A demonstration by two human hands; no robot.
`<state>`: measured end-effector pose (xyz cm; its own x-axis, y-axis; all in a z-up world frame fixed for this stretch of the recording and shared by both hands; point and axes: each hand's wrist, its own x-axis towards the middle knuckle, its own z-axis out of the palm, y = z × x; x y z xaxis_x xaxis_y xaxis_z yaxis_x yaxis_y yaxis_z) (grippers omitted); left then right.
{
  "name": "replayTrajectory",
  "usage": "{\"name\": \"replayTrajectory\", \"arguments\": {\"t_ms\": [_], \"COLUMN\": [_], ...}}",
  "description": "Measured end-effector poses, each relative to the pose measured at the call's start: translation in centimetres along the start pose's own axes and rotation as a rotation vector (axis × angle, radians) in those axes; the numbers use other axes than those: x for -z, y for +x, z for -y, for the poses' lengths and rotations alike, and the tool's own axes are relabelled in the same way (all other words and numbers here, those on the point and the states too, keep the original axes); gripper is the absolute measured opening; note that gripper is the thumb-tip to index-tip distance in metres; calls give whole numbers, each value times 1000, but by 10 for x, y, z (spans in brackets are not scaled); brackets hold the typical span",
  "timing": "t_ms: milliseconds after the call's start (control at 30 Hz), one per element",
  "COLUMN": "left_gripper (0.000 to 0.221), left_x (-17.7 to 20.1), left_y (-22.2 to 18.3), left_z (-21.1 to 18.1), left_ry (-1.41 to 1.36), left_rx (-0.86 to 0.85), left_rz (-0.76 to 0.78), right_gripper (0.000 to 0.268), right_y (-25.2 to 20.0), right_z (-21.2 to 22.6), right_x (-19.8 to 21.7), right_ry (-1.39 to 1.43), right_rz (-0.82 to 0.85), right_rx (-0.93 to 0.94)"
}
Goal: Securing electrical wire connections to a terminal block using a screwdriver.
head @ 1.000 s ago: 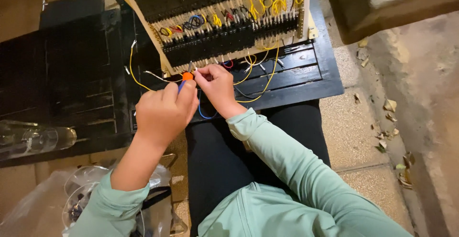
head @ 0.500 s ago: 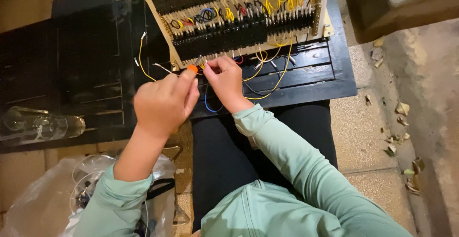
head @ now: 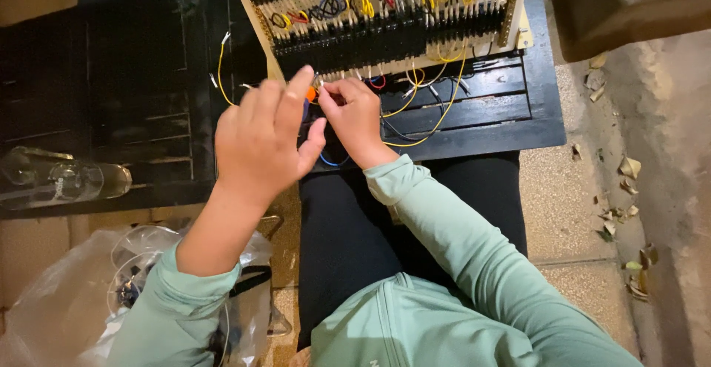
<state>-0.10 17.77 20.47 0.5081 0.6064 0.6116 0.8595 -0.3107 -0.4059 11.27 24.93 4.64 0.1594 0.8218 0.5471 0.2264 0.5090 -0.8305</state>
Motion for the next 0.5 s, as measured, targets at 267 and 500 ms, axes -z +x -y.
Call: {"name": "replayTrajectory", "arguments": {"t_ms": [267, 500], "left_gripper": [63, 34], "left_x": [6, -10], "left_y": [-1, -8], "left_z": [8, 9], "left_ry": [-123, 67], "left_rx": [20, -94], "left_rz": [73, -38], "right_gripper": [3, 4], "right_y": [5, 3], "right_z": [10, 2], "right_x": [-1, -12], "right_ry": [0, -35], "right_rz": [14, -35], "right_rx": [31, 86]}}
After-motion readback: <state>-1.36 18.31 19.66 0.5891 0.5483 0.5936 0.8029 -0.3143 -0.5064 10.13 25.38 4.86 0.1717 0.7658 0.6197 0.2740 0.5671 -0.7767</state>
